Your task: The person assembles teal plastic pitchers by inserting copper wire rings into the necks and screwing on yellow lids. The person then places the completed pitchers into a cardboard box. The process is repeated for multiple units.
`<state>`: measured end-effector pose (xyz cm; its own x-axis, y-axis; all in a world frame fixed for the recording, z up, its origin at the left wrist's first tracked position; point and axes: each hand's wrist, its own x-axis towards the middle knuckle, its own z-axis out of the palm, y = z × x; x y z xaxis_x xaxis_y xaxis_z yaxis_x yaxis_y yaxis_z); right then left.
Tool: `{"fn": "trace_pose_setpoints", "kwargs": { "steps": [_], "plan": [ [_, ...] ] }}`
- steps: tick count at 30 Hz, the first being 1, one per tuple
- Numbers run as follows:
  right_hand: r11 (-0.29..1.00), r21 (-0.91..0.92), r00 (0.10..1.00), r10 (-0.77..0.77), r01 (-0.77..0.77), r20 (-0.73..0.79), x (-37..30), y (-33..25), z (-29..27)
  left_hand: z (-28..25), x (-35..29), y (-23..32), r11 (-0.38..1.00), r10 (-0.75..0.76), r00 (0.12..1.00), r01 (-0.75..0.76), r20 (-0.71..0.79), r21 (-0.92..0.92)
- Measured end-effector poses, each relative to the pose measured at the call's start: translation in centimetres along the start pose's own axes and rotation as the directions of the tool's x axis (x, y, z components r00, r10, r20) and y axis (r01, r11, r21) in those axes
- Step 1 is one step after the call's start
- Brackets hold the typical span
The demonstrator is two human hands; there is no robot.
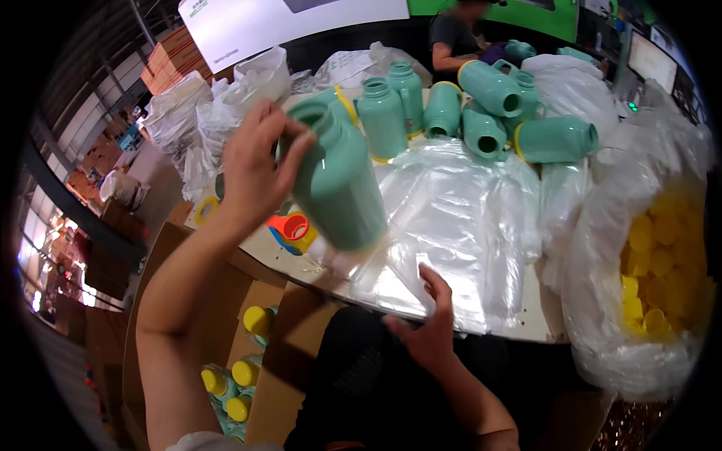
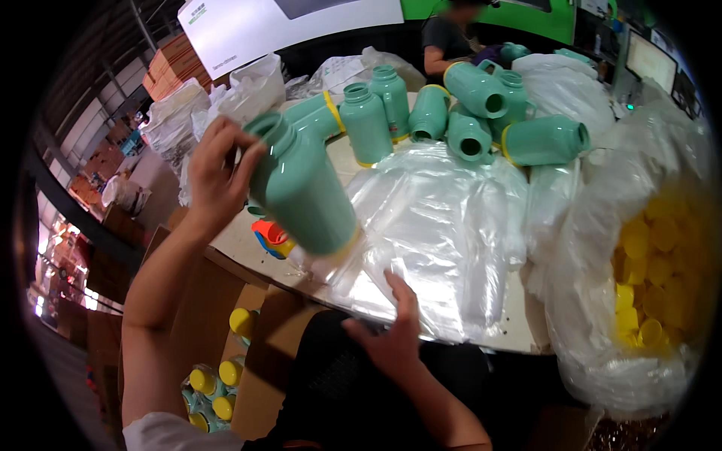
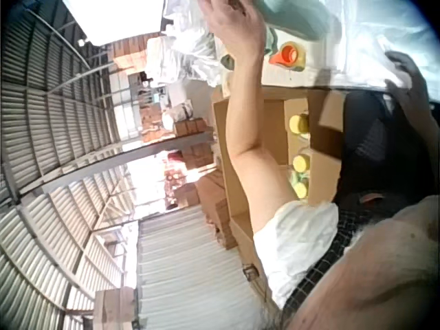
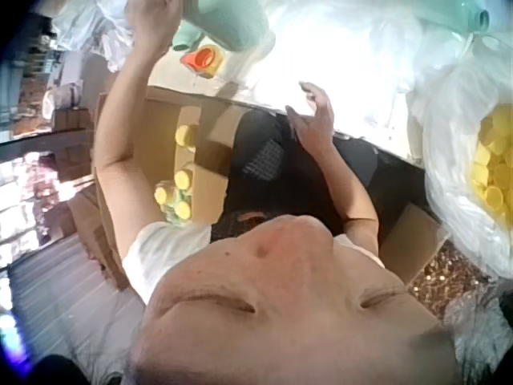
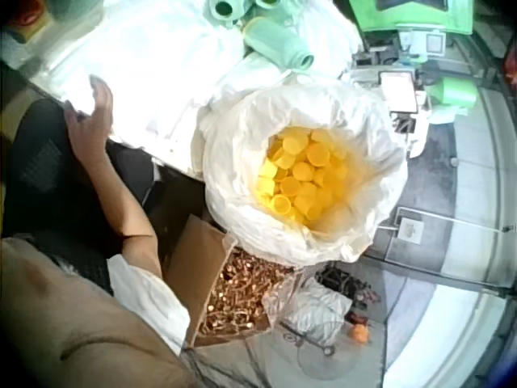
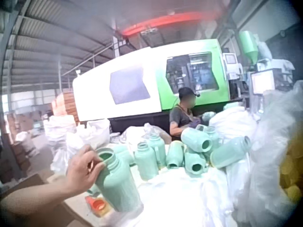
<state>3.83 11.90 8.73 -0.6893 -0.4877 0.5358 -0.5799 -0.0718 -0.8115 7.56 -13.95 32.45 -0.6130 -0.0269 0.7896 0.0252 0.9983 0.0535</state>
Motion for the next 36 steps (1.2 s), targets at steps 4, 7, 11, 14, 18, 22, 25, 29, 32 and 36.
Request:
{"fn": "trace_pose_setpoints", "kwargs": {
  "steps": [4,7,11,14,18,22,25,29,32,36],
  "plan": [
    [0.999,0.009,0.991,0.046,-0.048,0.127,-1.0,-8.1,-0.4,-4.6,-5.5,10.2,0.952,0.089,0.979,-0.029,0.183,-0.306],
    [0.756,0.385,0.814,0.323,-0.529,0.483,-6.3,-7.1,-4.0,-3.5,-10.0,11.4,0.857,0.076,0.921,0.136,0.383,-0.497],
    [0.006,0.661,0.659,0.091,-0.751,0.747,-17.2,-3.5,-4.5,2.2,-19.1,15.0,-0.226,0.087,0.628,0.769,0.773,-0.599],
    [0.257,0.626,0.667,0.434,-0.736,0.606,-22.2,-4.9,-6.8,5.9,-22.9,17.6,-0.464,0.221,0.545,0.788,0.809,-0.404],
    [0.776,-0.034,0.777,0.629,-0.63,-0.032,-22.7,-15.3,-20.8,7.4,-23.9,15.5,-0.285,0.077,0.356,0.903,0.931,-0.322],
    [0.569,-0.405,0.591,0.186,-0.716,-0.785,-25.3,-17.6,-36.6,7.1,-23.9,12.9,0.338,-0.045,0.481,0.832,0.876,-0.44],
    [-0.038,-0.46,0.436,0.262,-0.887,-0.861,-30.7,-13.8,-45.1,6.5,-23.1,16.9,0.13,-0.004,0.473,0.874,0.881,-0.468],
    [-0.277,-0.521,0.434,0.32,-0.807,-0.842,-34.6,-8.5,-46.8,7.8,-25.1,15.0,-0.003,-0.047,0.455,0.89,0.889,-0.456],
    [-0.289,-0.526,0.469,0.244,-0.8,-0.849,-31.6,-9.9,-46.6,7.9,-26.7,12.1,0.076,-0.212,0.472,0.881,0.856,-0.466],
    [0.238,-0.79,0.754,-0.24,-0.565,-0.612,-24.4,-13.1,-41.5,7.3,-24.2,12.9,0.045,-0.115,0.417,0.909,0.902,-0.415]
  ]
}}
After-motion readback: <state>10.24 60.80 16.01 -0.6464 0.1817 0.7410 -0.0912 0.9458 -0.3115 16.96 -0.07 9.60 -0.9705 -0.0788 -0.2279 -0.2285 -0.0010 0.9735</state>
